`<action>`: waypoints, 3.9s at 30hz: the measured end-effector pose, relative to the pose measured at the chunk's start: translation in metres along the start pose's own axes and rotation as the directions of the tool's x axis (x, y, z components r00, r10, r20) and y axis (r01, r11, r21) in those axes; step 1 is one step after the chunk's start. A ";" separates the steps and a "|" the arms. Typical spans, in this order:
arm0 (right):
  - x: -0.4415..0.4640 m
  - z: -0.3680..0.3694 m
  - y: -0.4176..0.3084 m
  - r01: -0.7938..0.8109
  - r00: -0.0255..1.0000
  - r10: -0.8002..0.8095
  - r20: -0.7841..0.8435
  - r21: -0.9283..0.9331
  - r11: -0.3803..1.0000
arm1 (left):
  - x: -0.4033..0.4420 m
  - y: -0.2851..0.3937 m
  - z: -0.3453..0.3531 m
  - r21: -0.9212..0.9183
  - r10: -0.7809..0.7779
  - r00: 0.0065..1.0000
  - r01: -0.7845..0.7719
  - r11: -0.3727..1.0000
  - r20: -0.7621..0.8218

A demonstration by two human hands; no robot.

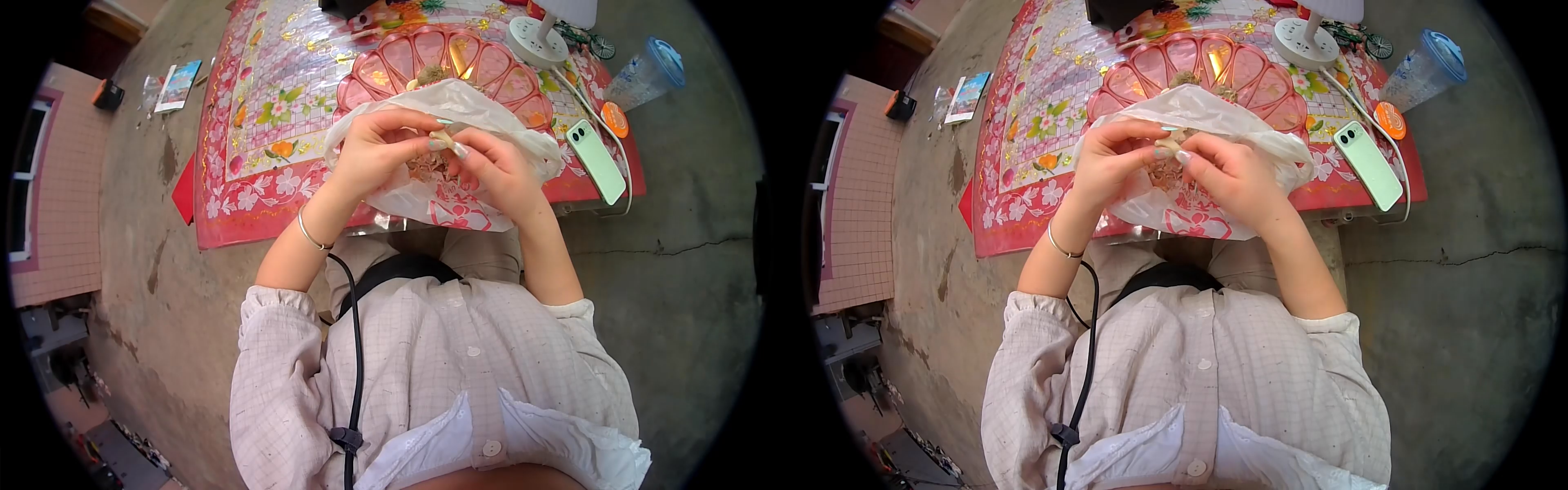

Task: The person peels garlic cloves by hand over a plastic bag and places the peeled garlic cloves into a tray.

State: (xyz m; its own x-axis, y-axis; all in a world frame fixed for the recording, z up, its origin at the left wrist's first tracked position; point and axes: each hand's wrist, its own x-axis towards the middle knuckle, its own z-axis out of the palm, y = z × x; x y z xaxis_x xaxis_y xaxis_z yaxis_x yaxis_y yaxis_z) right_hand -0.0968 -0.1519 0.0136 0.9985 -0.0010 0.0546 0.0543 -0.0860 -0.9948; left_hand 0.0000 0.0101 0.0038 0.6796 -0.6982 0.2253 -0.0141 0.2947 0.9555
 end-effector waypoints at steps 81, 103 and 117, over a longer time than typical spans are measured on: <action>0.000 0.001 -0.005 -0.161 0.967 0.132 0.217 0.123 0.979 | -0.007 0.008 0.007 0.462 0.269 0.945 -0.325 0.825 0.185; -0.003 0.011 -0.005 0.402 0.852 -0.492 -0.180 -0.378 0.834 | -0.012 0.003 0.010 0.338 0.358 0.931 -0.358 0.871 0.063; -0.004 0.011 -0.016 0.354 0.859 -0.484 -0.168 -0.488 0.798 | -0.013 0.001 0.010 0.409 0.385 0.908 -0.419 0.810 0.168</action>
State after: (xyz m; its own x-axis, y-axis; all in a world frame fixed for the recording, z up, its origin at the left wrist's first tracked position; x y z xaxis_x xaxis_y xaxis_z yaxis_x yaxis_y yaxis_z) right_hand -0.1017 -0.1394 0.0280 0.8305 -0.1268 0.5423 0.3939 -0.5547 -0.7329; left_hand -0.0163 0.0129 0.0034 0.4881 -0.6299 0.6041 -0.5965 0.2645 0.7578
